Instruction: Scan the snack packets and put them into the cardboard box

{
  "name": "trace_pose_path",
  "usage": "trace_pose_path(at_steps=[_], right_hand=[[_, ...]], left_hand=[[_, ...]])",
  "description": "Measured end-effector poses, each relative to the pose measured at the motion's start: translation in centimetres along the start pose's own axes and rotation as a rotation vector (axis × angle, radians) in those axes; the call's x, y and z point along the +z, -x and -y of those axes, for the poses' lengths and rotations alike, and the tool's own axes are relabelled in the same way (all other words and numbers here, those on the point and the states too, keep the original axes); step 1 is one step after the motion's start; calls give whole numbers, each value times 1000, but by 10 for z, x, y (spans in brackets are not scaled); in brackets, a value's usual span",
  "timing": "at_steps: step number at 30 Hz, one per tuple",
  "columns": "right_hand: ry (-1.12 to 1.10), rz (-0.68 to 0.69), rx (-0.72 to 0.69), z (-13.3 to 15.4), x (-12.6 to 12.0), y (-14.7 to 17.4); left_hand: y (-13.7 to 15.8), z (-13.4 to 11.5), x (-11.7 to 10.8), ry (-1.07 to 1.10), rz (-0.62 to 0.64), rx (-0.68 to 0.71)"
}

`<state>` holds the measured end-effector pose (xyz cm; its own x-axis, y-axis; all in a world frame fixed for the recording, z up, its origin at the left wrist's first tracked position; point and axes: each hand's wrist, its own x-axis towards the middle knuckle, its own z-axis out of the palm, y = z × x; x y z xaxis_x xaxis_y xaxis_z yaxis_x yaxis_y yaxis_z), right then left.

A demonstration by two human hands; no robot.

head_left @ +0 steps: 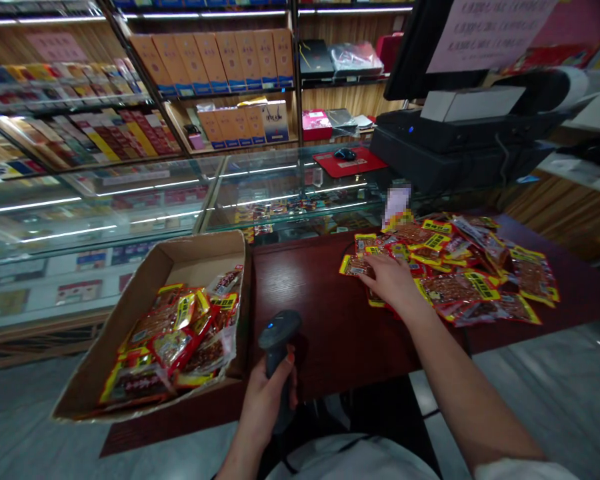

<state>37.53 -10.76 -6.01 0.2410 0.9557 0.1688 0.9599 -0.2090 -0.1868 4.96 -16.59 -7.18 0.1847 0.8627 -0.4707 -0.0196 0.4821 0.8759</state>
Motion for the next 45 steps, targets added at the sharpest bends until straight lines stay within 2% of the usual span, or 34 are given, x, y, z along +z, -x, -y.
trace_pose_path(at_steps=[4, 9, 14, 17, 23, 27, 31, 34, 39, 45], right_hand=[[82, -58, 10, -13, 9, 14], [114, -124, -7, -5, 10, 15], [96, -59, -14, 10, 1, 13], [93, -76, -56, 15, 1, 8], [74, 18, -32, 11, 3, -5], [71, 18, -70, 12, -4, -4], [-155, 10, -103, 33, -6, 3], [-300, 83, -155, 56, -4, 7], [-287, 149, -210, 83, -7, 9], [-301, 152, -229, 90, -14, 8]], left_hand=[[-2, 2, 0, -15, 1, 5], [-3, 7, -1, -76, 25, 7], [0, 10, 1, -137, 36, 50], [0, 11, 2, -140, 41, 57], [2, 6, 4, -133, 23, 51], [5, 3, 5, -146, 31, 63], [4, 7, 4, -139, 34, 59], [5, 6, 4, -154, 25, 64], [19, -8, 5, -234, 16, 72], [35, -26, 3, -264, 15, 105]])
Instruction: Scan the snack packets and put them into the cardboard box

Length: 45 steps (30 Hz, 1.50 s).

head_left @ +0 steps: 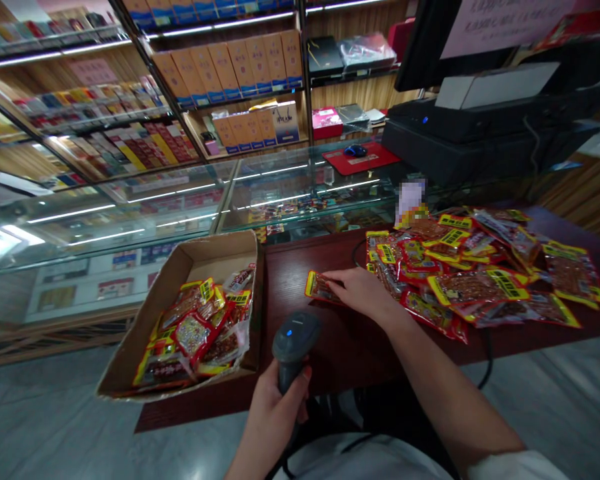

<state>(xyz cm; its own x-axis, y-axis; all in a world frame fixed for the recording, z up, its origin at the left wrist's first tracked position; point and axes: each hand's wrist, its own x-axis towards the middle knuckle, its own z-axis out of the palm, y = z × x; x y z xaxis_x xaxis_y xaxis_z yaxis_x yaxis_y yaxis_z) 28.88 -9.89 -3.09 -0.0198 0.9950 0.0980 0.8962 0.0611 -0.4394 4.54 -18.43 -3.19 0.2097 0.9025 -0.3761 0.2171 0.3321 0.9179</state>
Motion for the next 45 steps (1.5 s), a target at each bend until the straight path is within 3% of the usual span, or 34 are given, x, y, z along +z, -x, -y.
trace_pose_path(at_steps=[7, 30, 36, 39, 41, 45], right_hand=[[-3, 11, -17, -1, 1, -5], [-30, 53, -46, -2, 2, -11], [-146, 16, -8, -2, 0, -12], [-362, -68, 20, 17, -3, -27], [-575, -91, -41, 44, -4, -42], [-840, 47, -234, 108, -6, -75]], left_hand=[[4, -6, -1, -33, 50, 10], [8, -9, -4, -54, 17, 1], [-3, 9, -3, 20, -12, -9], [-14, 24, 0, 77, -63, -28], [-20, 29, 2, 101, -74, -47], [-23, 31, 4, 130, -70, -27]])
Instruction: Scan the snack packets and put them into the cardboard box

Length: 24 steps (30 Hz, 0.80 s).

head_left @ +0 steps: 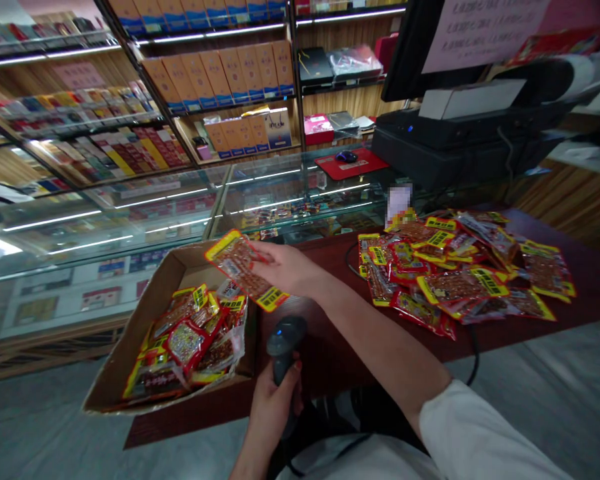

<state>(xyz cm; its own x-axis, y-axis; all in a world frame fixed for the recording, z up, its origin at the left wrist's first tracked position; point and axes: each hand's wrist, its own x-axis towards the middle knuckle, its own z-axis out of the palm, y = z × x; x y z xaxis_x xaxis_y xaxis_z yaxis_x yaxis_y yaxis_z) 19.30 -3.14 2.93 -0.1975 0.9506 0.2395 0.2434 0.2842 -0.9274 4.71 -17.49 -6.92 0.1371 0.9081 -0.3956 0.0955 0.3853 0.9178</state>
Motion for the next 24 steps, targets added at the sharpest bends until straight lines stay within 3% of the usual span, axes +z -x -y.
trace_pose_path(at_steps=[3, 5, 7, 12, 15, 19, 24], right_hand=[[115, 10, -16, 7, 1, -11], [307, -77, -7, -3, -23, -1], [540, -191, 60, -24, -64, 16], [1137, -483, 463, -81, -184, 61], [1314, -495, 701, -104, -227, 80], [1377, -363, 790, -115, -240, 96], [1304, -223, 607, -112, -226, 110]], left_hand=[[-1, 4, -2, 21, -20, -5], [-2, 8, -5, 24, -30, -14], [-4, 11, -6, 23, -29, -5], [-7, 10, -5, 16, 6, -7], [-7, 8, -5, 13, 6, -14], [-5, 6, -4, -2, 0, -8], [-2, 4, -2, 15, -30, 17]])
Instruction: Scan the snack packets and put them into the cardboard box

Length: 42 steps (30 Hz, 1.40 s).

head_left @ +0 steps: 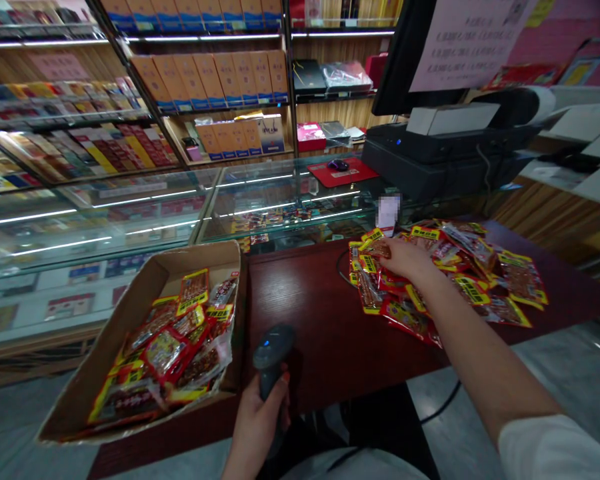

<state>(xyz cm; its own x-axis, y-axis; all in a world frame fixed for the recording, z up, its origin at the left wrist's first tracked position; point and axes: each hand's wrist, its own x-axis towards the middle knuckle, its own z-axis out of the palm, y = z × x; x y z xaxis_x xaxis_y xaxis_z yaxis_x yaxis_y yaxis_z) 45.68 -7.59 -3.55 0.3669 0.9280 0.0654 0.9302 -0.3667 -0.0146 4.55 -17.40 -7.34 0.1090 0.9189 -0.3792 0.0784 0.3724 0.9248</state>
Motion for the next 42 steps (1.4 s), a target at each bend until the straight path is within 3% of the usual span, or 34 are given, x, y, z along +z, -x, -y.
trace_pose_path(at_steps=[5, 9, 13, 17, 21, 24, 29, 33, 37, 39, 42], right_hand=[[-86, 26, -194, 13, 5, 21], [-123, -29, -335, 20, 14, 29], [-157, -145, -365, 32, 14, 37], [-267, -242, -399, 68, 10, 54], [-202, -153, -558, 112, 21, 74], [-215, -49, -648, 129, 30, 87], [-331, -35, -570, 131, 26, 84], [-277, 8, -454, 134, 24, 69], [-295, 75, -441, 135, 31, 62], [-459, 84, -446, 133, 36, 61], [-908, 77, -407, 127, 39, 59]], left_hand=[[-2, 3, 0, 5, -8, -2], [-3, 6, 0, 8, -15, -11], [-4, 10, -2, -1, -4, -22], [-8, 16, -4, -21, 14, -13], [-10, 20, -4, -28, 23, 1], [-9, 18, -3, -22, 16, -6], [-8, 16, -2, -11, 21, -19], [-5, 11, 0, -23, 14, -44], [2, 1, 3, -61, 5, -52], [7, -3, 5, -87, 11, -49], [11, -8, 5, -99, 26, -32]])
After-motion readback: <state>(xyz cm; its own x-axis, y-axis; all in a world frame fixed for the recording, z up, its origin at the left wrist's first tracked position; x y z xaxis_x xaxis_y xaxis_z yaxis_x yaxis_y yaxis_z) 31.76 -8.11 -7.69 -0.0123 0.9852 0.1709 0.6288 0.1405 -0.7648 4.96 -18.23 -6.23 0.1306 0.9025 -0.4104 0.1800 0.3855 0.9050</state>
